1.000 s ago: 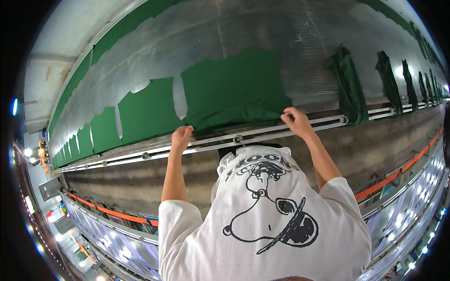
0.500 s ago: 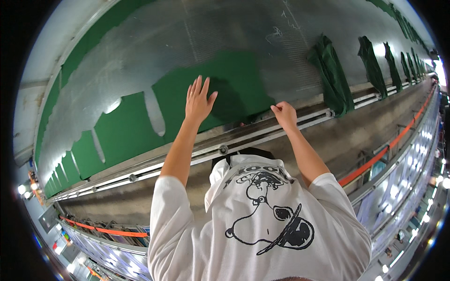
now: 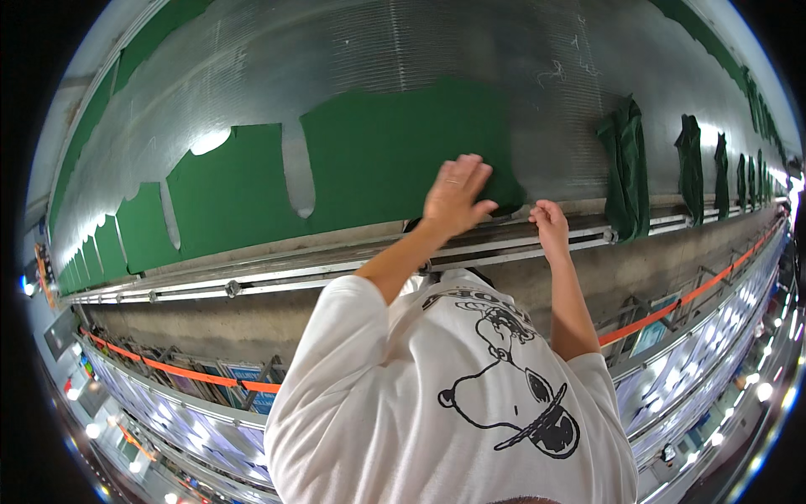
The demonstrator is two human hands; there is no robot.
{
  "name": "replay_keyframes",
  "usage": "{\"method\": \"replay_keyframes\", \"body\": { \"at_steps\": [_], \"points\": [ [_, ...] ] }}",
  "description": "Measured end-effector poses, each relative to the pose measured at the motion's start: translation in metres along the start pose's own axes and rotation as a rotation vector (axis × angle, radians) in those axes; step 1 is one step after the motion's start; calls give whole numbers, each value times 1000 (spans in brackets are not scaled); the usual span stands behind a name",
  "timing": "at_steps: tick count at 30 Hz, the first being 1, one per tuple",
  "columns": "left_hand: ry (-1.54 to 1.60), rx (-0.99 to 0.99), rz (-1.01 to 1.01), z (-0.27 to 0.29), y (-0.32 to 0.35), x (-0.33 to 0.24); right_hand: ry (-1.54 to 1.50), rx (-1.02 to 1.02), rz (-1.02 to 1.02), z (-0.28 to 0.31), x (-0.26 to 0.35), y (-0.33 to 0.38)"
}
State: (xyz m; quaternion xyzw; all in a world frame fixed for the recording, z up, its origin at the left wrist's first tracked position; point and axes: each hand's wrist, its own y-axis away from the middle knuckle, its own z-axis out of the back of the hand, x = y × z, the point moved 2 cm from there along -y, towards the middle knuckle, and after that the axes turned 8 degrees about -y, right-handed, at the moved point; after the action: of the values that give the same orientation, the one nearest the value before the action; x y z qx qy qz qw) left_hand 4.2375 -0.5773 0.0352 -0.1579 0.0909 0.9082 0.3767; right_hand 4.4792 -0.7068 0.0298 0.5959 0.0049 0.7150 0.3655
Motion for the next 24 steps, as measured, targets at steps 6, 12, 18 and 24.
{"method": "replay_keyframes", "body": {
  "at_steps": [6,12,18,24],
  "points": [
    [-331,-176,588,44,113,174,81,31,58,-3,-17,-9],
    [-361,-253,584,32,48,183,-24,40,21,8,-2,4],
    [-247,-151,260,-7,-71,1,-58,-60,97,97,29,7],
    [-219,88,56,-36,-89,-129,141,-308,309,261,22,-33]
  ]
}}
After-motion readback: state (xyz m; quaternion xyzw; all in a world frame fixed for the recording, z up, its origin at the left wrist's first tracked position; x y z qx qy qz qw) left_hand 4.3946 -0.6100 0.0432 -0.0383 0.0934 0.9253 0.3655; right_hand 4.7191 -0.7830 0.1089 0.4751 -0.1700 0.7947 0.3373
